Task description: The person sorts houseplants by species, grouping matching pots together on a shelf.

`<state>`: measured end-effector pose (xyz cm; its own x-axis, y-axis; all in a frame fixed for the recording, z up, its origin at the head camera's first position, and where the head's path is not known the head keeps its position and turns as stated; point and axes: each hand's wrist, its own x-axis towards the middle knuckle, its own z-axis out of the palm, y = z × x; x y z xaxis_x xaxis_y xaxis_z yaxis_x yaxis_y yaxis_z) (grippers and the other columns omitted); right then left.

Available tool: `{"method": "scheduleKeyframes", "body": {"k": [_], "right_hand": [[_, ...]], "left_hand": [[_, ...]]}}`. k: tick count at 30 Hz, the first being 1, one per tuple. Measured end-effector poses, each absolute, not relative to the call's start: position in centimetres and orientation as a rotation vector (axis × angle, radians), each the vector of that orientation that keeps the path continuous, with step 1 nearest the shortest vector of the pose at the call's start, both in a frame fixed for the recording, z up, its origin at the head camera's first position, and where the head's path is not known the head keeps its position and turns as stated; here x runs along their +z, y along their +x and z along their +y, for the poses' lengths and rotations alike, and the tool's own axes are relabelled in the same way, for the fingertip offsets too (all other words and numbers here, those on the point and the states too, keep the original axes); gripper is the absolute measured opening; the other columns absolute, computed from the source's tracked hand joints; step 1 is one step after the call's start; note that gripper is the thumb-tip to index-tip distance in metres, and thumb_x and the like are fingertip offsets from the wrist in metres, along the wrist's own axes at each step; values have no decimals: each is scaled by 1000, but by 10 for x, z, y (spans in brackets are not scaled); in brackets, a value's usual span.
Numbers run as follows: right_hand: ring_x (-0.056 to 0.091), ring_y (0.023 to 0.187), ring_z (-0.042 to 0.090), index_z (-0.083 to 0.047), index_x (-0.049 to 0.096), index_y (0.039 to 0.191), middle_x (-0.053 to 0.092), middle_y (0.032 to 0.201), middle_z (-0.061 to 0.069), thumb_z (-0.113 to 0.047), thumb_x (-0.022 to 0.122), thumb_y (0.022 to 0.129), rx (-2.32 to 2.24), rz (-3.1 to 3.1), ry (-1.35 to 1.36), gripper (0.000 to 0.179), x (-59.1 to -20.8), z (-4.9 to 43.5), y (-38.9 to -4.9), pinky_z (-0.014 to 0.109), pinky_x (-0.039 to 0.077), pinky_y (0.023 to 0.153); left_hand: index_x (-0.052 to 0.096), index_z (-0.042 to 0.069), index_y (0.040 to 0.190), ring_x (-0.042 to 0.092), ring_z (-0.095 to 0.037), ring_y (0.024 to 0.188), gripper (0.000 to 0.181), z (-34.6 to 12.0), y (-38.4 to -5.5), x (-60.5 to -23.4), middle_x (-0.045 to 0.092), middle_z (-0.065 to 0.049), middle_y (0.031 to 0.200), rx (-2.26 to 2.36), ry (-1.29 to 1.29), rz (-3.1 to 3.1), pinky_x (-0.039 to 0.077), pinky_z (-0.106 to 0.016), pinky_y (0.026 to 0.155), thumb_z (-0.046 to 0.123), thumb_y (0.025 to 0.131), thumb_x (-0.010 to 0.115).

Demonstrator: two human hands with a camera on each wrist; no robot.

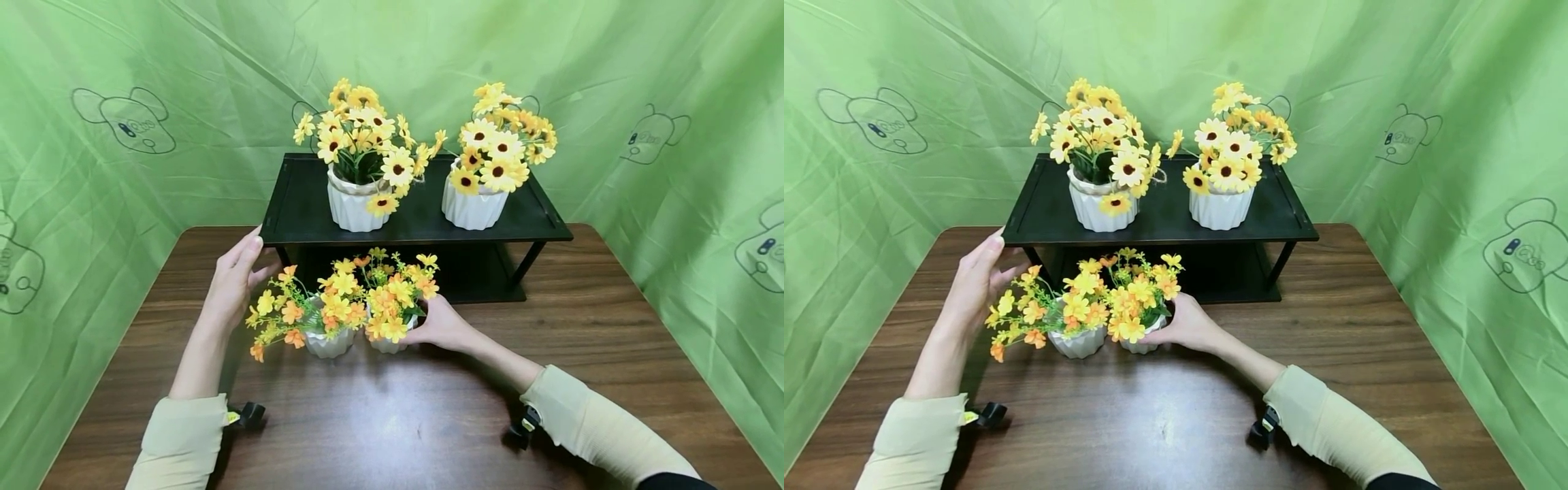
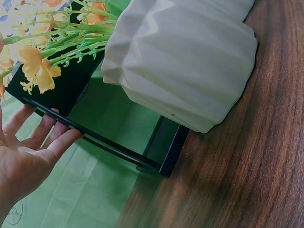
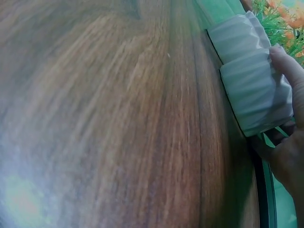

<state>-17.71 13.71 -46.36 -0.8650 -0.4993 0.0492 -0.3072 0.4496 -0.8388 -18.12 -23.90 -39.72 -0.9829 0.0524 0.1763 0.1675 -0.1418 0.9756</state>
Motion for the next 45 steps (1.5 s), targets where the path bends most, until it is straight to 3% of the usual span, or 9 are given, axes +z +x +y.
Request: {"method": "scheduleKeyframes", "body": {"k": [7,14,18,22,27,31,38,41,45], "right_hand": [[61,117,13,-15,63,131,70,125,1,-25,94,70,-1389,2523,-704,69,-461,144,-177,33,53,106],[58,127,18,-11,59,136,67,132,5,-24,95,70,-1402,2524,-664,77,-456,148,-179,43,48,115],[59,126,19,-9,60,134,68,130,6,-25,95,70,-1391,2549,-659,74,-454,154,-180,42,49,113],[63,114,16,-7,65,126,73,121,6,-30,95,70,-1351,2615,-652,67,-453,162,-182,33,56,100],[61,98,14,-6,67,114,71,105,5,-33,96,68,-1324,2672,-606,60,-452,172,-185,27,55,84],[58,97,13,-7,66,113,68,104,2,-35,96,68,-1309,2697,-558,60,-452,180,-190,27,53,83],[47,82,15,-6,63,93,46,80,-5,-36,97,67,-1286,2737,-482,52,-451,193,-198,24,45,67],[50,85,17,-5,64,97,52,83,-2,-36,96,69,-1310,2723,-466,53,-450,199,-202,24,48,71],[57,97,16,-6,64,113,66,102,5,-34,95,71,-1350,2708,-466,59,-451,208,-208,26,54,82]], "left_hand": [[47,14,156,60,-11,123,52,-237,-182,-396,54,2,151,-2301,-257,-2007,59,-20,97,35,108,53],[47,14,155,61,-8,121,52,-238,-182,-395,55,3,149,-2294,-260,-2006,59,-20,96,35,108,52],[47,14,156,61,-8,121,52,-239,-182,-396,54,2,150,-2291,-262,-2009,59,-19,97,35,108,52],[46,14,156,60,-8,122,53,-239,-182,-396,53,1,152,-2300,-257,-2001,59,-20,97,35,108,53],[45,12,156,59,-7,124,54,-238,-182,-397,51,0,155,-2311,-248,-1996,58,-20,98,35,108,53],[44,12,157,59,-6,124,55,-239,-182,-398,51,1,155,-2305,-247,-1999,58,-20,98,35,108,53],[44,12,157,60,-7,123,55,-239,-181,-398,52,1,153,-2312,-249,-1990,59,-21,98,35,108,53],[44,12,157,61,-7,121,55,-239,-181,-398,52,1,152,-2309,-250,-1990,59,-21,98,35,108,53],[44,12,157,61,-7,120,54,-239,-182,-398,54,1,150,-2305,-253,-1991,59,-21,97,35,108,53]]}}
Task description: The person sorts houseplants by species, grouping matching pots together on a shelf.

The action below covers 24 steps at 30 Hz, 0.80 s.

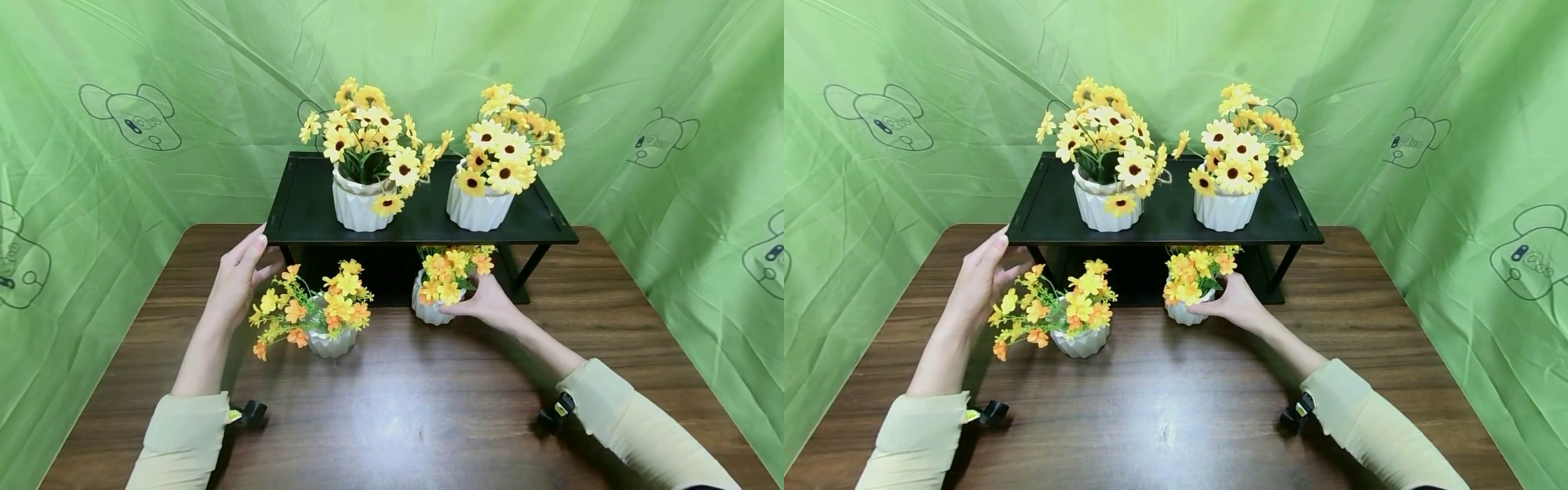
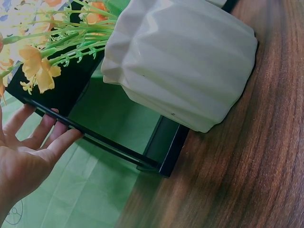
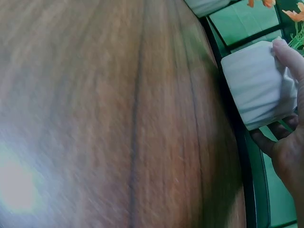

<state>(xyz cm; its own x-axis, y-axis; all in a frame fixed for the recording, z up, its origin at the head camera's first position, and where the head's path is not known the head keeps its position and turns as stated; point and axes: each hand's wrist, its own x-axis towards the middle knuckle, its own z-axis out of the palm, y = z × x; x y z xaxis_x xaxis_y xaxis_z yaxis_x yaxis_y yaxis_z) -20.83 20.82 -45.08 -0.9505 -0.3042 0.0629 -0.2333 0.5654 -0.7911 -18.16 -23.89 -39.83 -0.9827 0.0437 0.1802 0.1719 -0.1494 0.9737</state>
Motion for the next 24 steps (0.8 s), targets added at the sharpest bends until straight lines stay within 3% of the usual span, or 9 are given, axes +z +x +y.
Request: {"method": "scheduleKeyframes", "body": {"k": [3,7,16,24], "right_hand": [[59,115,14,-11,57,132,65,125,4,-26,95,73,-1439,2664,-532,71,-452,214,-216,27,54,97],[55,126,9,-19,50,142,58,139,-1,-15,94,74,-1536,2620,-623,82,-450,217,-223,22,47,109],[58,116,1,-10,53,140,61,134,4,-12,92,76,-1556,2620,-563,75,-424,220,-221,16,49,100],[65,114,8,-18,60,134,67,130,3,-24,92,79,-1627,2580,-460,64,-447,232,-240,20,55,96]], "left_hand": [[44,12,157,61,-7,120,55,-239,-181,-398,55,2,148,-2309,-255,-1988,59,-21,98,35,108,53],[44,13,157,61,-8,121,55,-239,-181,-398,53,0,151,-2304,-255,-2001,58,-21,98,35,108,53],[45,15,157,57,-9,127,53,-239,-181,-397,42,-5,163,-2278,-241,-2028,58,-20,99,36,108,52],[45,14,156,57,-9,126,53,-239,-181,-397,44,-5,161,-2286,-237,-2019,58,-21,99,36,108,52]]}}
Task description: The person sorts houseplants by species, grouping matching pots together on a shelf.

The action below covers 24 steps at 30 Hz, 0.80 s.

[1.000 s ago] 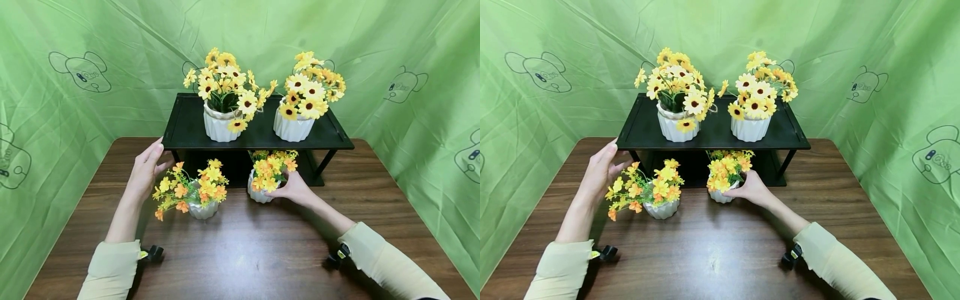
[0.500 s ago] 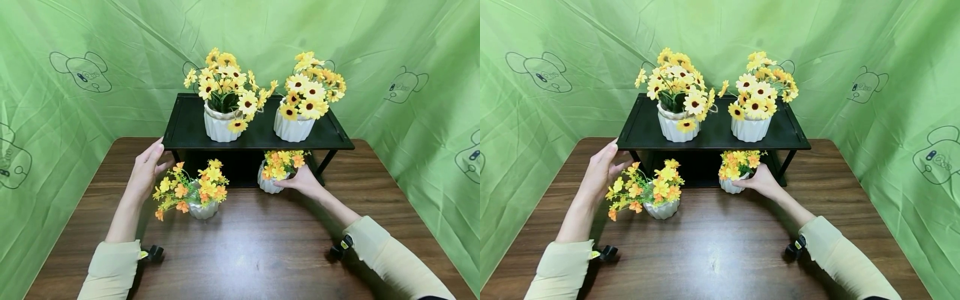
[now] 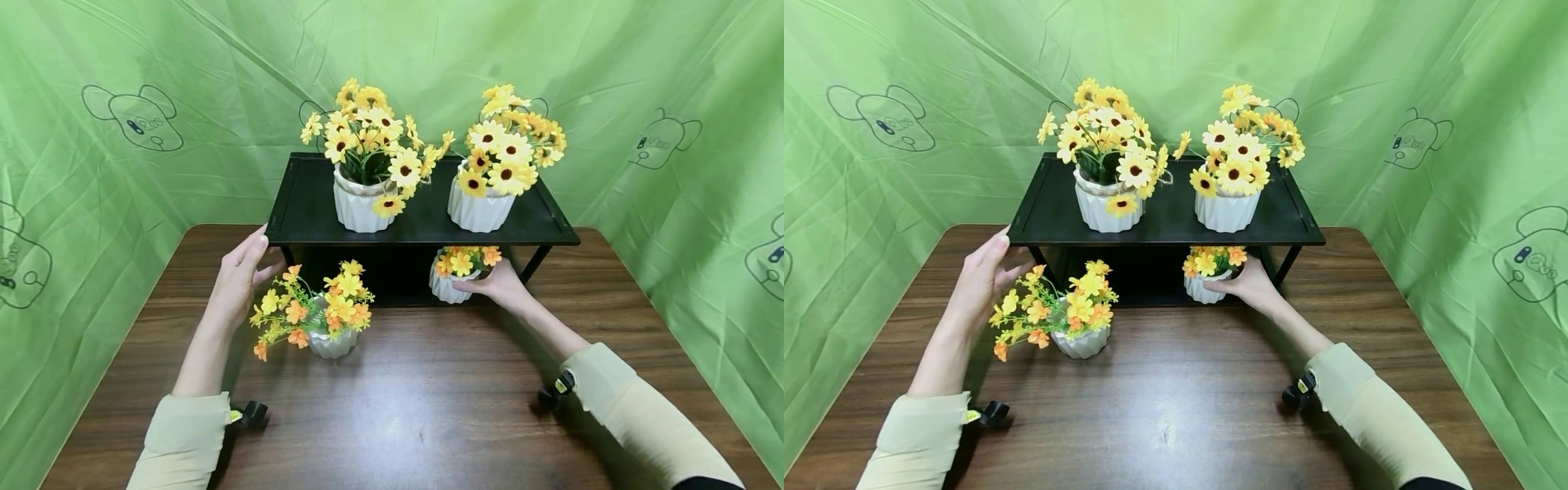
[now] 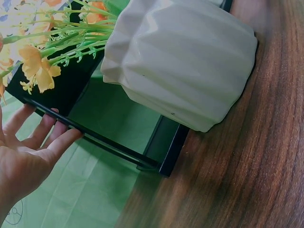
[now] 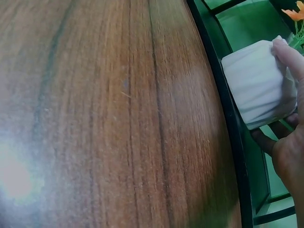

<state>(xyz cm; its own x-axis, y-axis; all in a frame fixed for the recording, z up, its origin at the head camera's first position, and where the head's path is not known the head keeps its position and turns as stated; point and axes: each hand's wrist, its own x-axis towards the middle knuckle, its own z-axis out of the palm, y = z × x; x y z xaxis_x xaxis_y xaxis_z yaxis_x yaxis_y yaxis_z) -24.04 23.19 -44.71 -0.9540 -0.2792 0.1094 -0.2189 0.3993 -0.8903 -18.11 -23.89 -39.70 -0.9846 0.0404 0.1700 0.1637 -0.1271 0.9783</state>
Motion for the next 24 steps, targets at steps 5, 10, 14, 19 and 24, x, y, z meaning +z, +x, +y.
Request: {"method": "scheduleKeyframes", "body": {"k": [5,10,14,19,24], "right_hand": [[70,100,9,-18,59,136,67,129,5,-35,89,82,-1580,2579,-335,64,-453,236,-245,22,59,85],[71,93,10,-15,59,136,68,127,9,-40,87,83,-1543,2576,-284,64,-452,237,-248,23,60,81],[70,99,9,-18,59,137,68,130,7,-37,88,83,-1580,2570,-296,64,-453,237,-252,21,59,83],[70,96,6,-16,56,139,67,131,6,-28,88,83,-1638,2531,-279,66,-456,238,-257,21,60,81],[70,95,6,-13,58,137,69,127,5,-25,88,84,-1648,2515,-290,62,-457,240,-260,21,60,80]], "left_hand": [[45,15,157,58,-8,125,53,-239,-181,-397,44,-4,161,-2285,-234,-2023,58,-20,98,36,108,52],[45,16,156,58,-8,125,53,-239,-182,-398,46,-3,160,-2287,-238,-2021,58,-21,98,36,108,52],[46,16,156,58,-9,125,52,-239,-182,-398,47,-3,159,-2287,-242,-2021,58,-21,98,36,108,52],[46,17,156,57,-13,126,52,-239,-181,-398,50,-2,155,-2284,-242,-2028,59,-20,98,36,108,52],[46,16,156,58,-11,123,52,-239,-181,-397,50,-1,155,-2281,-243,-2026,59,-20,98,36,108,52]]}}
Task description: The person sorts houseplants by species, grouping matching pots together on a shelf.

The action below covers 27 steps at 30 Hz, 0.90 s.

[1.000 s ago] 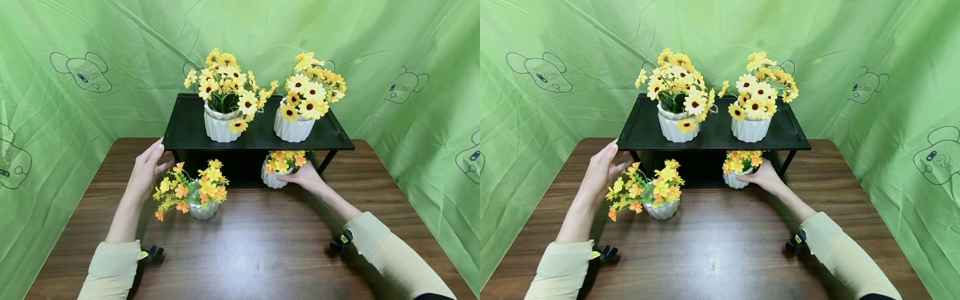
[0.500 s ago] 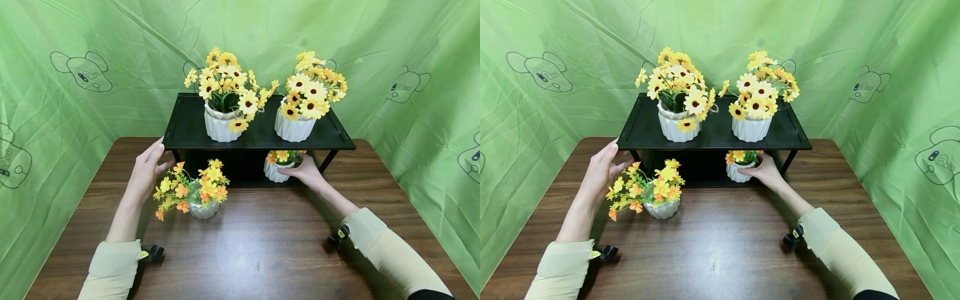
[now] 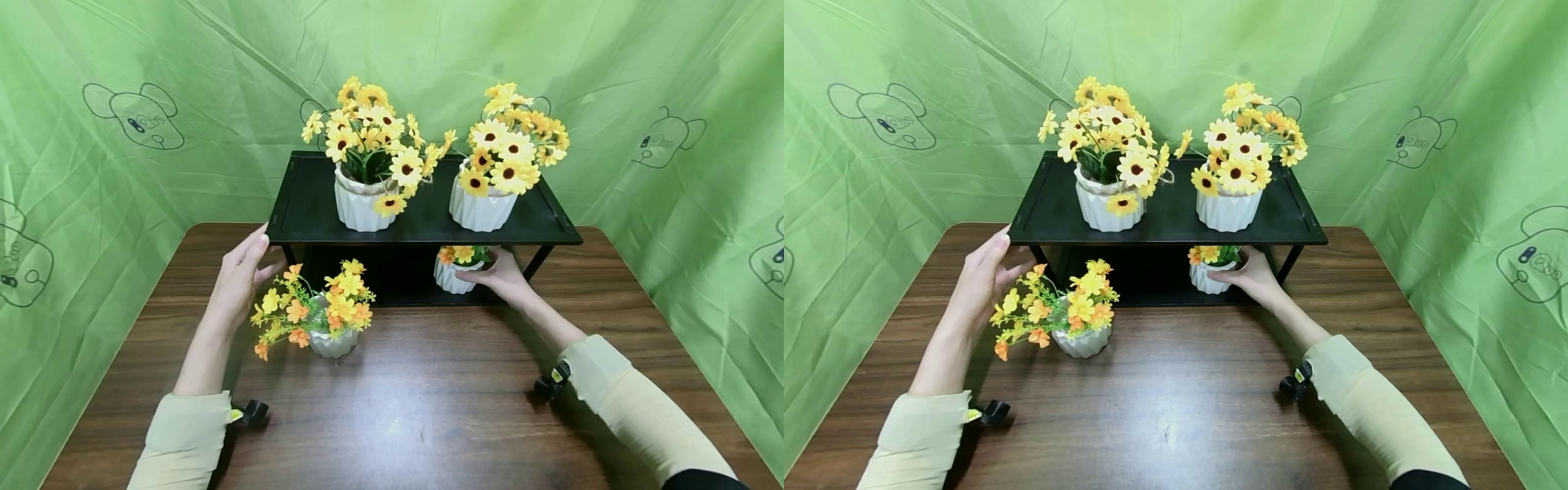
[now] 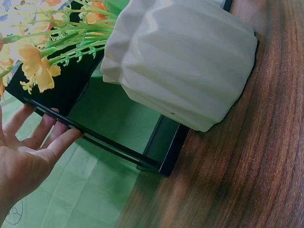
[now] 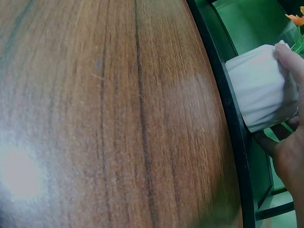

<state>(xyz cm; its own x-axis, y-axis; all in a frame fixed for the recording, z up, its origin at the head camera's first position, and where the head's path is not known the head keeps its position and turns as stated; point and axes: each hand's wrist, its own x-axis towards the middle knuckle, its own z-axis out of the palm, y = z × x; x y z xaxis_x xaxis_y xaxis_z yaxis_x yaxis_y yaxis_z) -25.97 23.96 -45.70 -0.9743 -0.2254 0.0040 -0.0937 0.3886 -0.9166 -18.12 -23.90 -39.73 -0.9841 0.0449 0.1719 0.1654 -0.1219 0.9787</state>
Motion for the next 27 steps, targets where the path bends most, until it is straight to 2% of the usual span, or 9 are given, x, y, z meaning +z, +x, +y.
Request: {"method": "scheduleKeyframes", "body": {"k": [10,27], "right_hand": [[72,94,12,-19,58,136,67,127,5,-27,89,83,-1666,2507,-319,62,-455,243,-257,24,62,79],[65,96,7,-12,47,146,62,133,10,-31,83,89,-1571,2545,-340,70,-458,245,-252,19,57,78]], "left_hand": [[46,16,156,57,-10,125,52,-239,-181,-397,47,-2,159,-2283,-247,-2026,59,-21,98,36,108,51],[46,14,156,59,-9,122,53,-239,-181,-398,49,-3,155,-2298,-245,-2010,58,-21,99,36,108,52]]}}
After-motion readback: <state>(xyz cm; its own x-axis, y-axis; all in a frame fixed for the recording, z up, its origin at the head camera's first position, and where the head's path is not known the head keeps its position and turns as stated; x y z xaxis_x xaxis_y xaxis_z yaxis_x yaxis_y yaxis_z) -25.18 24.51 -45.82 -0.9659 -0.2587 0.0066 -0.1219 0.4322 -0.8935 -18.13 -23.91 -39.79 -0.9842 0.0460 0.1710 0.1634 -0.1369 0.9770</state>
